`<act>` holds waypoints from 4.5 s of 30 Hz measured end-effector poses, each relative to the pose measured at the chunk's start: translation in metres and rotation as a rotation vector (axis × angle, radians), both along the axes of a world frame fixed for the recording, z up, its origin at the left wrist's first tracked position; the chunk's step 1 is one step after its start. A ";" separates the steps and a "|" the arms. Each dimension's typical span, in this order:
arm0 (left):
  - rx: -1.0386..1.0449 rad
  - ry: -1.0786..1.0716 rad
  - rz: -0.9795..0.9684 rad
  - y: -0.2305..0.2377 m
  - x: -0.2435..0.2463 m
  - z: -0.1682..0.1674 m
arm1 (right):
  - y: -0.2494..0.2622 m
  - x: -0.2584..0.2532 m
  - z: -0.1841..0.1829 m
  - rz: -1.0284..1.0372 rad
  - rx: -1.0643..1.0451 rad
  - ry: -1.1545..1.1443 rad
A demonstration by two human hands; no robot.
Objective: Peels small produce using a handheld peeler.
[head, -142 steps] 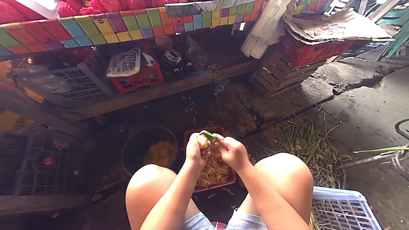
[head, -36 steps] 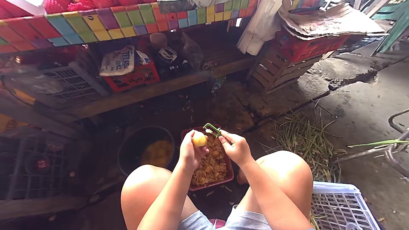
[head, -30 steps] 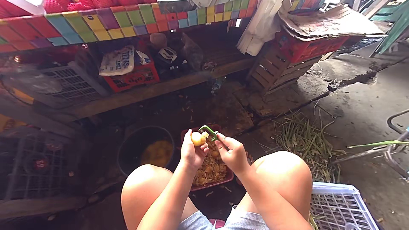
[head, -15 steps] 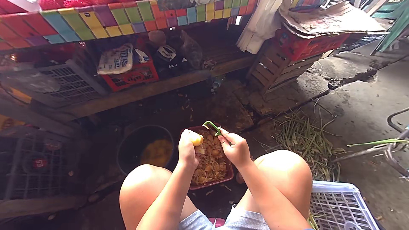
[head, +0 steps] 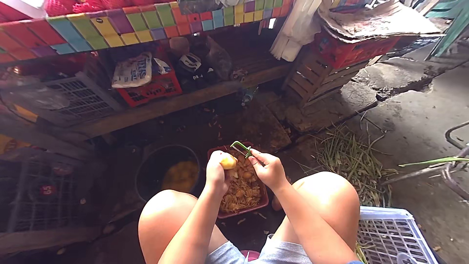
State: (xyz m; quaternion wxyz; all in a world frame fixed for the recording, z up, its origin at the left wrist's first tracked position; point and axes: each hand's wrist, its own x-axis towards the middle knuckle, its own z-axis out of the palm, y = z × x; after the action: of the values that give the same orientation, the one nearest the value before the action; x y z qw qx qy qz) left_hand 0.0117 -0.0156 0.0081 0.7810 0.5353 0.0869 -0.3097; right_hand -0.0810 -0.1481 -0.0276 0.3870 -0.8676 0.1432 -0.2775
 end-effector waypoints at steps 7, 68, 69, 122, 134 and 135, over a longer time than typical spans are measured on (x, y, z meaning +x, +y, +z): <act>-0.230 0.306 0.059 -0.007 0.002 0.004 | 0.034 -0.006 0.003 0.032 -0.194 -0.162; 0.059 -0.065 -0.056 0.003 0.002 -0.001 | 0.008 -0.002 -0.001 0.114 -0.186 -0.050; 0.055 -0.061 -0.075 0.004 0.001 0.001 | 0.001 -0.001 -0.003 0.069 -0.204 0.024; -0.103 0.225 -0.014 0.004 0.009 0.005 | 0.005 0.004 -0.005 -0.075 -0.096 -0.115; -0.030 0.120 -0.019 0.002 0.001 -0.002 | 0.005 0.004 -0.005 0.011 -0.142 0.103; -0.060 0.119 -0.032 0.003 0.002 -0.001 | 0.000 0.005 -0.007 -0.003 -0.095 0.162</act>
State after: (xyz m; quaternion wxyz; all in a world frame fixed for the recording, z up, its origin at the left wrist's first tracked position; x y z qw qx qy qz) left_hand 0.0140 -0.0122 0.0072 0.7850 0.4936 0.1152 -0.3561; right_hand -0.0760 -0.1482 -0.0343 0.3323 -0.9043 0.1619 -0.2136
